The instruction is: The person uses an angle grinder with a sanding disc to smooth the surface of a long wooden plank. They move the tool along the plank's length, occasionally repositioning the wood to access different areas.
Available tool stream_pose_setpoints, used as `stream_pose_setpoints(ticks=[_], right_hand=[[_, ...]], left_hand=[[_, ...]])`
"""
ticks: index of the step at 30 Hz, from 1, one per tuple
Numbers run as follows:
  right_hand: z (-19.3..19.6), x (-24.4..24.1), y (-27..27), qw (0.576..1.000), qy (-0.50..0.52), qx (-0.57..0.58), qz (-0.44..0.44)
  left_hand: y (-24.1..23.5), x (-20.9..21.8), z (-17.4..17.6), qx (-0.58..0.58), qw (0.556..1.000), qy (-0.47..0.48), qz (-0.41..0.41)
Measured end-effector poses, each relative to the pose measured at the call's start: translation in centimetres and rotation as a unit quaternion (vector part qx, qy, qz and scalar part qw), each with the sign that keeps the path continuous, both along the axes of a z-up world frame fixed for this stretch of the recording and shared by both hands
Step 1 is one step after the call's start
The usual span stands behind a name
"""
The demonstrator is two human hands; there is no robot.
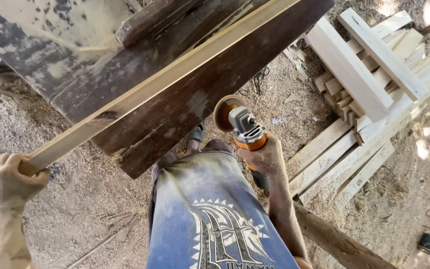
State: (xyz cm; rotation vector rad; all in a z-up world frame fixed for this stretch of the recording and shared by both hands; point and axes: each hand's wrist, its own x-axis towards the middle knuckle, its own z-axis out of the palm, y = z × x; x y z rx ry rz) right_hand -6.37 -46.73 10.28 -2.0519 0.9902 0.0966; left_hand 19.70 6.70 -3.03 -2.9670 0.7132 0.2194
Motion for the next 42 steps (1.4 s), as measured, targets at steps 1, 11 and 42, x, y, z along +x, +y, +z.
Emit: stream_pose_setpoints(ticks=[1, 11, 42], right_hand=[[0.0, -0.6, -0.1, 1.000, 0.001, -0.001, 0.001], [0.9, 0.3, -0.5, 0.999, -0.033, -0.017, 0.015], [0.0, 12.6, -14.3, 0.963, 0.231, -0.055, 0.125]], left_hand=[[0.3, -1.2, -0.3, -0.036, 0.999, 0.014, 0.006], [-0.6, -20.1, -3.7, -0.223, 0.967, 0.081, 0.090], [-7.4, -27.2, 1.7, -0.215, 0.952, 0.098, 0.195]])
